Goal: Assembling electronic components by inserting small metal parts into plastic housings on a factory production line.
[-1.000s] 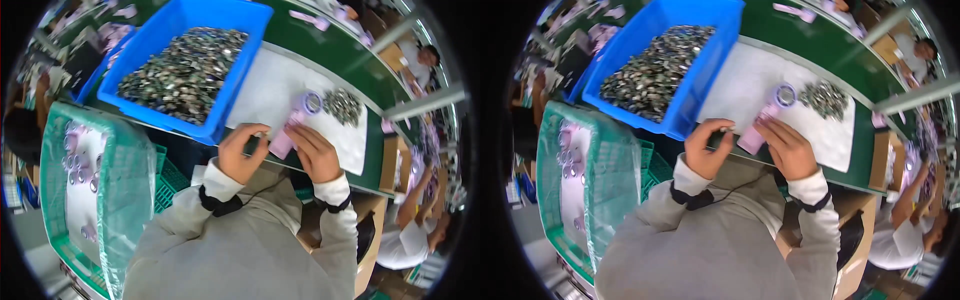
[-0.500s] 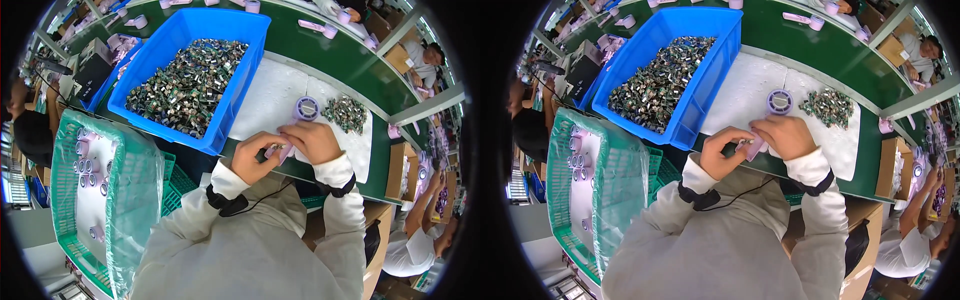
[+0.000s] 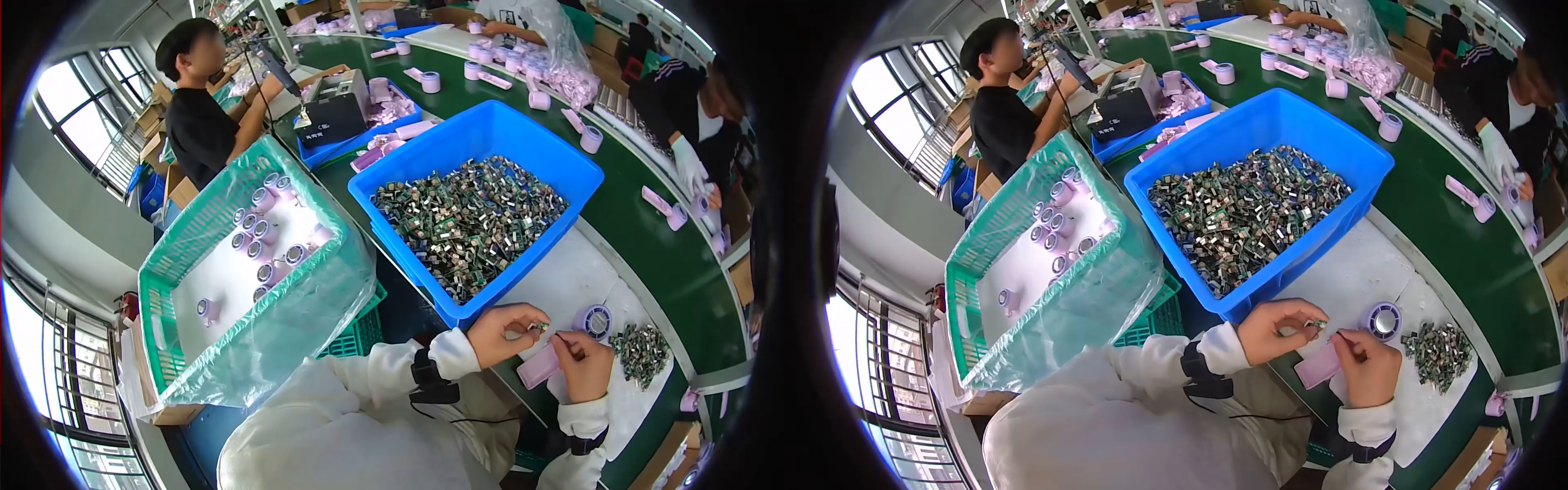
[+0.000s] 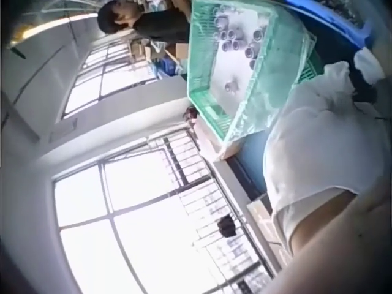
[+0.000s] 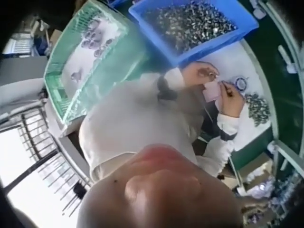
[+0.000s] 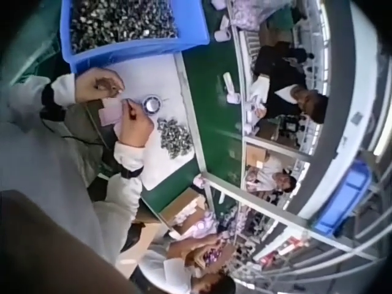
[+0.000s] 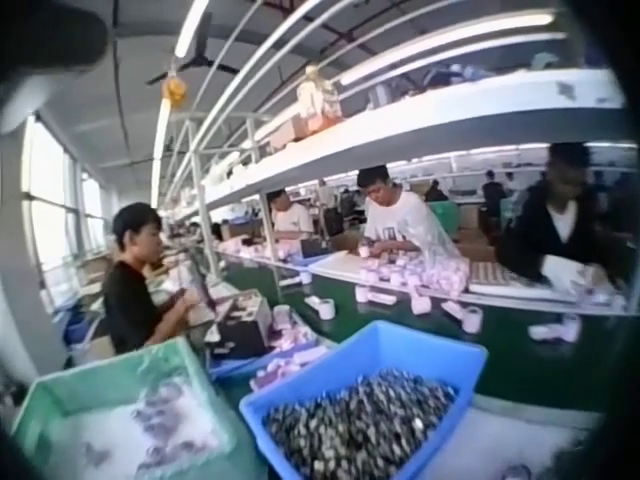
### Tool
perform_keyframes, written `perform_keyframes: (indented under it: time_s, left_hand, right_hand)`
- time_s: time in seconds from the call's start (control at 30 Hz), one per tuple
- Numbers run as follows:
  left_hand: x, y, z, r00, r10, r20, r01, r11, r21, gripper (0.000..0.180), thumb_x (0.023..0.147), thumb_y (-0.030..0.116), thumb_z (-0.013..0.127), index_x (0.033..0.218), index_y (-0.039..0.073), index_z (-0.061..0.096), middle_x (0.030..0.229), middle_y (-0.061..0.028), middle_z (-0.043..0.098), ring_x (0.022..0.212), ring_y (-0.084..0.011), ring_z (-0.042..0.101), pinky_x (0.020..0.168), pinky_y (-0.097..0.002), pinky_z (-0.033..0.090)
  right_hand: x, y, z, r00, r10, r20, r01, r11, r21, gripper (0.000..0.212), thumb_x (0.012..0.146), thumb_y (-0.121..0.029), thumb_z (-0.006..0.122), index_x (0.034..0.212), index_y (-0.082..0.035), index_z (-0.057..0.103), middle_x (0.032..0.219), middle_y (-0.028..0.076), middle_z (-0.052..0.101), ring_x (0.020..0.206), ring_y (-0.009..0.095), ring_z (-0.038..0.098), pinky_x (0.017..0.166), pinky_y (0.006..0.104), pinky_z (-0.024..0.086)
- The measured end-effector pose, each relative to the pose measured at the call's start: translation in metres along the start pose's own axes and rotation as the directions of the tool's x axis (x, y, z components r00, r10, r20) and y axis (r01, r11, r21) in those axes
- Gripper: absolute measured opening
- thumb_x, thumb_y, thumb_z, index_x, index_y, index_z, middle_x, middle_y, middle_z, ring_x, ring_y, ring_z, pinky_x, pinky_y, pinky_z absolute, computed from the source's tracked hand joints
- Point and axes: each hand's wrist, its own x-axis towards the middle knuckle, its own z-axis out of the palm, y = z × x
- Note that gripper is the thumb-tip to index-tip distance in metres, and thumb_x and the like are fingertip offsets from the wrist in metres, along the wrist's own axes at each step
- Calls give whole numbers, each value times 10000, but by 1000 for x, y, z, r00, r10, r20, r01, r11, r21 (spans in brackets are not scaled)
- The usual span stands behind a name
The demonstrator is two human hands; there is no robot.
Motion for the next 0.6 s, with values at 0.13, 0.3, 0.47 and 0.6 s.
perform_keyframes:
  time_s: [0.13, 0.3, 0.47, 0.6]
  left_hand:
    - [12, -2, -1, 996, 2, -87, 0, 1000, 19, 296, 951, -26, 590, 1243, 13, 619, 1197, -68, 633, 1074, -143, 634, 941, -311, 526]
    - [16, -10, 3, 995, -9, -99, 4, 999, -51, 308, 948, -29, 592, 1252, 20, 612, 1204, -61, 626, 1091, -140, 632, 951, -307, 522]
    - [12, -5, -2, 994, -48, -96, 40, 996, -81, 319, 943, -40, 592, 1257, 15, 604, 1213, -55, 621, 1087, -140, 636, 954, -306, 518]
    - [16, -6, 6, 998, -63, -7, 61, 986, -155, 320, 940, -53, 587, 1254, 9, 603, 1187, -54, 636, 1065, -136, 643, 954, -307, 514]
  right_hand:
    - [20, -1, -5, 984, 35, 177, -41, 999, 31, 114, 870, -106, 747, 915, -1, 753, 557, 55, 595, 483, 96, 516, 480, 268, 401]
    - [34, 12, 5, 978, 148, 147, -187, 934, 304, 140, 861, -120, 762, 946, -9, 754, 552, 30, 586, 480, 79, 499, 470, 262, 381]
    - [25, 25, 8, 996, 47, 78, -64, 972, 226, 140, 850, -110, 766, 973, -42, 758, 557, 10, 562, 488, 67, 484, 471, 248, 371]
    - [20, 27, -3, 995, 27, 94, -45, 980, 195, 162, 835, -99, 769, 995, -69, 762, 575, -2, 545, 502, 64, 487, 482, 245, 387]
